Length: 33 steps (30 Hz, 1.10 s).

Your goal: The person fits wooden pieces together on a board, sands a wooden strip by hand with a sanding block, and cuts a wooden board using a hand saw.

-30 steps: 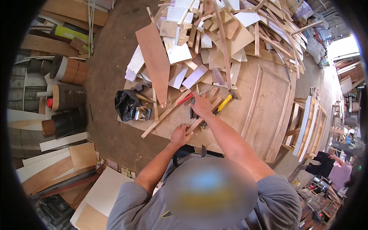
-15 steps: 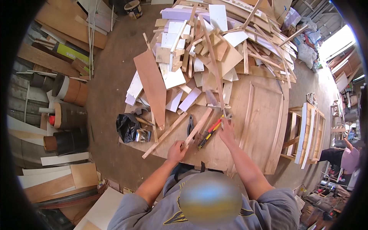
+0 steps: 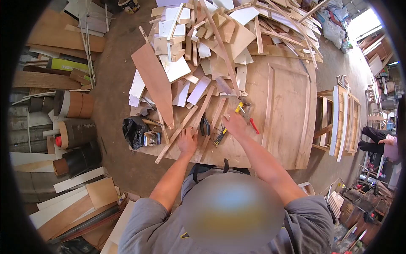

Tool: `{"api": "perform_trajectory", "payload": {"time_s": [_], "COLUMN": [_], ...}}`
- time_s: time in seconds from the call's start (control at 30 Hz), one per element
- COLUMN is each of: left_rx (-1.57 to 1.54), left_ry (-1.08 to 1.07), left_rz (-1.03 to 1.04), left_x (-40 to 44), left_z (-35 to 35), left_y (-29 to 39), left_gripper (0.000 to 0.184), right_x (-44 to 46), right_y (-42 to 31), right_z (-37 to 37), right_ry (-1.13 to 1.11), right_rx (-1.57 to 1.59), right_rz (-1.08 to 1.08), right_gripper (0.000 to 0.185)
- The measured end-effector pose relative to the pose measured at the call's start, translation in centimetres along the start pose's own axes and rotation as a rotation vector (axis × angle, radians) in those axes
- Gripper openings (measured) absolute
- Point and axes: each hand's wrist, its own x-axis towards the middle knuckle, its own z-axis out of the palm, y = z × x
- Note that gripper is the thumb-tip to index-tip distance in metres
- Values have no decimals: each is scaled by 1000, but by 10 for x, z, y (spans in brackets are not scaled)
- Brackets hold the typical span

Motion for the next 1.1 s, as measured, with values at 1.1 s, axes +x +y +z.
{"api": "perform_trajectory", "payload": {"time_s": [1.1], "left_rx": [-561], "left_ry": [47], "left_rz": [342], "left_x": [-59], "left_z": [7], "left_y": [187], "left_gripper": [33], "right_x": [-58], "right_y": [61], "right_z": [-71], "right_ry": [250], "right_rx": [1093], "right_rz": [-14], "right_gripper": [28]}}
